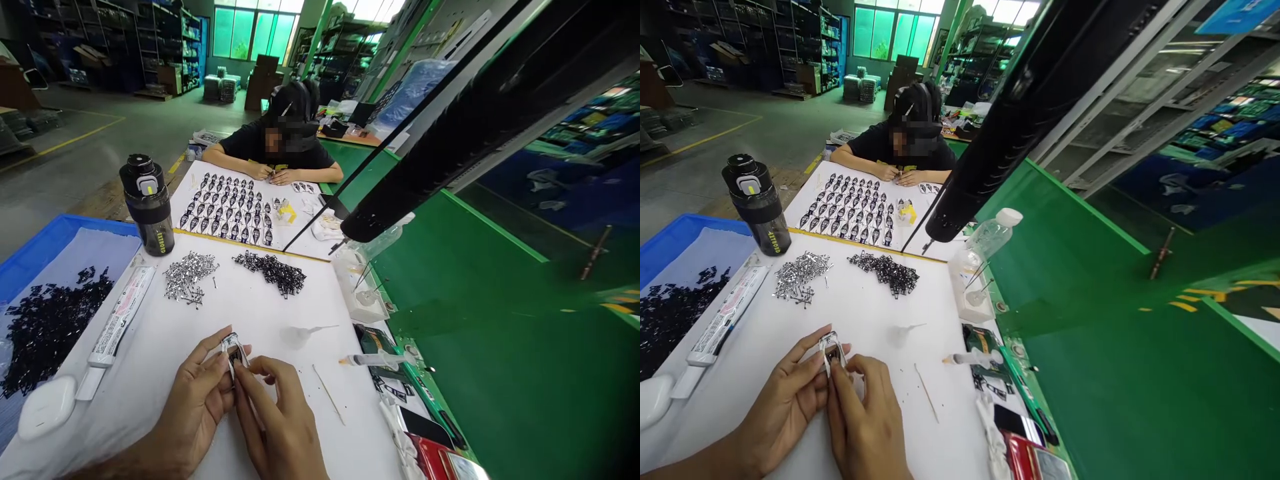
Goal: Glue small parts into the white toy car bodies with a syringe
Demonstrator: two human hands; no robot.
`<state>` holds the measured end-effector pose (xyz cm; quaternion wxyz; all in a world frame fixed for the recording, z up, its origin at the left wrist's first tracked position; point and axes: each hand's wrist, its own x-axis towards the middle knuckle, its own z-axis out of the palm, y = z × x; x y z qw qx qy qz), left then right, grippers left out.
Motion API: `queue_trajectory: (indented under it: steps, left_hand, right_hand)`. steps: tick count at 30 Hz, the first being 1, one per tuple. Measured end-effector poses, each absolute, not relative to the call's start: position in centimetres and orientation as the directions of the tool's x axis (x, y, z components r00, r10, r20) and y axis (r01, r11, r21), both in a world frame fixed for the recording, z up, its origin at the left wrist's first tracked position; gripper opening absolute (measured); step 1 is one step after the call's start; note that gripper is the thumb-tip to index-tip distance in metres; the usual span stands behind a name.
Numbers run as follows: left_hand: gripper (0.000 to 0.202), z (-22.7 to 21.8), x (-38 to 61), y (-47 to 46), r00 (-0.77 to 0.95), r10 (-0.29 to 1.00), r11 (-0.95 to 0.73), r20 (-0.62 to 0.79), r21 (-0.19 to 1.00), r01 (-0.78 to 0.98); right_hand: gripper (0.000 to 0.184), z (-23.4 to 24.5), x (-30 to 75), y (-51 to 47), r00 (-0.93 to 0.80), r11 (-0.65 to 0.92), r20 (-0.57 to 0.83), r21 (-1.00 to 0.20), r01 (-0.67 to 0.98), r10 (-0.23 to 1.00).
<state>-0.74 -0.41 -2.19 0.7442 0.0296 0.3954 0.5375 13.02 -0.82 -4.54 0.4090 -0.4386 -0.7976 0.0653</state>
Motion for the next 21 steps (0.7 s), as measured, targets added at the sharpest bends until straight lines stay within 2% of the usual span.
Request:
queue_trajectory:
  steps: [4,7,9,11,13,15,17,19,21]
  left_hand:
    - [0.047,-1.8,-0.8,-0.3,0.081,0.849,0.386,-0.522,0.508,-0.770]
    - [0.043,-1.6,-0.8,-0.4,0.029,0.871,0.351,-0.490,0.582,-0.734]
    - [0.041,-1.7,-0.7,-0.6,-0.007,0.892,0.320,-0.452,0.643,-0.696]
    - [0.038,-1.9,-0.6,-0.8,-0.017,0.922,0.285,-0.387,0.708,-0.646]
    - [0.033,-2.2,-0.7,-1.1,-0.006,0.946,0.261,-0.326,0.770,-0.583]
    - [0.030,-2.4,-0.7,-1.4,0.002,0.957,0.251,-0.290,0.828,-0.501]
    - [0.029,-2.5,-0.6,-1.8,0.009,0.965,0.245,-0.263,0.886,-0.394]
    - [0.026,-2.5,-0.5,-2.3,0.011,0.975,0.217,-0.223,0.933,-0.288]
    - [0.023,-2.5,-0.3,-2.6,-0.014,0.989,0.143,-0.149,0.964,-0.224]
  right_hand:
    - [0.035,-3.9,13.2,-0.7,-0.233,0.585,0.594,-0.512,0.629,0.770]
    - [0.032,-3.8,13.5,-0.7,-0.059,0.485,0.579,-0.620,0.617,0.813]
    - [0.026,-4.0,13.7,-0.6,0.044,0.372,0.471,-0.746,0.552,0.881]
    - [0.025,-4.3,13.6,-0.5,0.042,0.263,0.311,-0.860,0.437,0.949]
    - [0.025,-4.3,13.4,-0.6,0.018,0.180,0.200,-0.915,0.361,0.980]
    - [0.024,-4.1,13.2,-0.8,0.051,0.131,0.161,-0.920,0.368,0.986]
    - [0.020,-3.8,13.2,-1.0,0.106,0.127,0.187,-0.899,0.420,0.977]
    - [0.016,-3.5,13.4,-1.2,0.097,0.202,0.281,-0.853,0.481,0.955]
    - [0.009,-3.5,13.7,-1.3,0.019,0.344,0.424,-0.760,0.552,0.906]
